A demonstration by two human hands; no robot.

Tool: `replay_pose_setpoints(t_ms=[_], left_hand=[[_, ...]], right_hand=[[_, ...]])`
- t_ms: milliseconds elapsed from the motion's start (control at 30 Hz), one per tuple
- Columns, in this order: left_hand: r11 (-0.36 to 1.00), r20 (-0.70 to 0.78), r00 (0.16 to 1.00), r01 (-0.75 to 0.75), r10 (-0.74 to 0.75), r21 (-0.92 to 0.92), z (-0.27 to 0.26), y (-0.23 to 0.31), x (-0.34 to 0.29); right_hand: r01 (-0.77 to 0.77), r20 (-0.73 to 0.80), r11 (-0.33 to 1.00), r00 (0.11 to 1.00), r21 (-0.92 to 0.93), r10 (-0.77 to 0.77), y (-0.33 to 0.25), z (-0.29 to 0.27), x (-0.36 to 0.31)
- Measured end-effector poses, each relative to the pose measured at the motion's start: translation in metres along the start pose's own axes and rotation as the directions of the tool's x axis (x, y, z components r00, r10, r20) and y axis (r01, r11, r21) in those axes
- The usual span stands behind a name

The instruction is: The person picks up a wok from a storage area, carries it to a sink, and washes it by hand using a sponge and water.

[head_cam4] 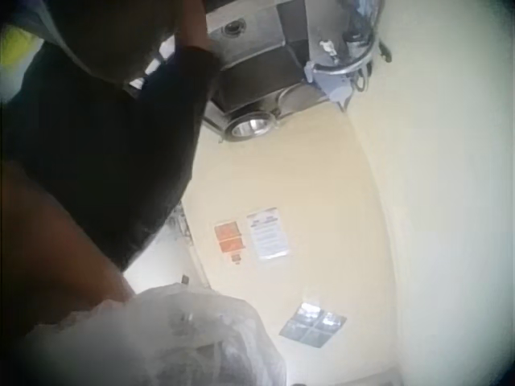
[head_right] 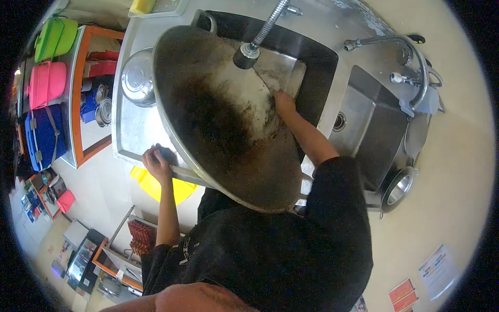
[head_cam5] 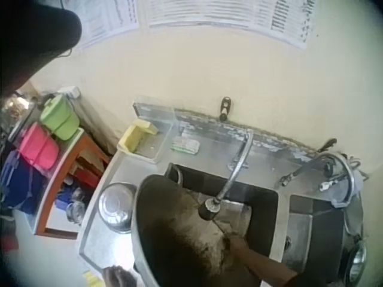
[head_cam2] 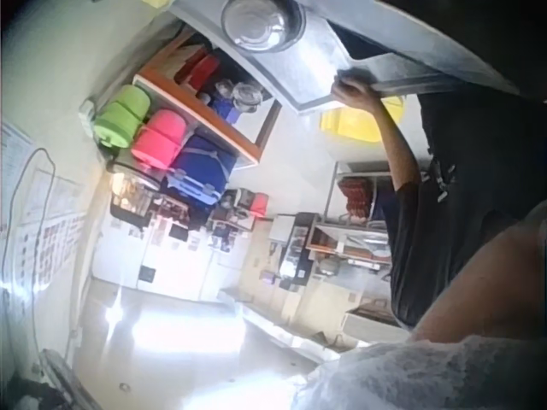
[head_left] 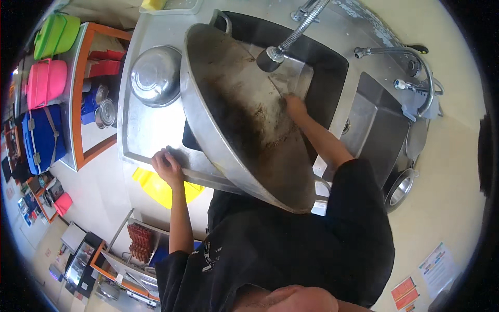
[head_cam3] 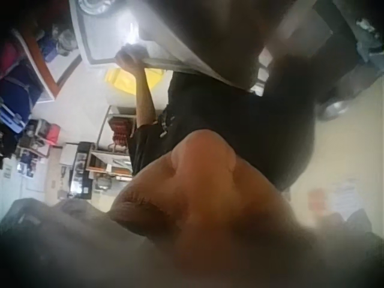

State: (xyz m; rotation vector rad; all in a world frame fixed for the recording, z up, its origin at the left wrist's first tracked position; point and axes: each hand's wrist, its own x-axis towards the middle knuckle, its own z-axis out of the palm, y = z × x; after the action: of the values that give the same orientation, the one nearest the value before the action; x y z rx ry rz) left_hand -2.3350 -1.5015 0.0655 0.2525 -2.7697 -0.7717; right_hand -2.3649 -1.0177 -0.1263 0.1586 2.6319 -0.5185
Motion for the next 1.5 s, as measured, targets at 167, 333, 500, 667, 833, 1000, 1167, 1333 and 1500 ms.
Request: replay_pose_setpoints(t_ms=[167,333,500,667,833,1000,1167,1333,1500], left_hand=[[1.0,-0.018,1.0,-0.003,0.004,0.019,-0.005,-0.012,-0.005],[1.0,-0.022,1.0,0.01,-0.01,-0.002,-0.004,-0.007,-0.004],[1.0,-0.026,1.0,0.011,-0.011,-0.006,-0.003,-0.008,-0.002],[1.0,-0.034,0.999,0.021,-0.021,0.004,-0.006,-0.014,-0.008],[1.0,-0.016,1.0,0.009,-0.008,0.005,-0.003,-0.002,-0.003],[0.999,-0.006,0.999,0.033,-0.033,0.002,-0.003,-0.01,-0.004],[1.0,-0.01,1.0,0.021,-0.021,0.023,-0.009,-0.008,-0.006],[1.0,0.014,1.0,-0.01,0.01,0.022,-0.006,-0.002,0.001],[1.0,0.015,1.0,0.0,-0.001,0.019,-0.009,-0.008,-0.008]], right_hand=[[-0.036,0.11,0.989,0.994,0.145,0.02,-0.017,-0.035,0.003],[-0.142,0.116,0.388,0.989,0.911,0.091,-0.019,-0.04,-0.022],[0.315,-0.2,0.483,0.94,0.817,-0.275,-0.079,-0.037,-0.018],[0.134,0.268,0.691,0.857,0.71,-0.441,-0.195,-0.052,-0.022],[0.164,-0.392,0.885,0.92,0.436,0.022,-0.156,-0.024,0.114],[0.212,-0.546,0.832,0.828,0.513,0.126,-0.209,-0.055,0.141],[0.573,-0.78,0.727,0.62,0.378,-0.083,-0.294,-0.079,0.116],[0.083,-0.491,0.787,0.82,0.612,0.295,-0.213,-0.088,0.178],[0.675,-0.792,0.514,0.61,0.53,0.016,-0.345,-0.147,0.064]])
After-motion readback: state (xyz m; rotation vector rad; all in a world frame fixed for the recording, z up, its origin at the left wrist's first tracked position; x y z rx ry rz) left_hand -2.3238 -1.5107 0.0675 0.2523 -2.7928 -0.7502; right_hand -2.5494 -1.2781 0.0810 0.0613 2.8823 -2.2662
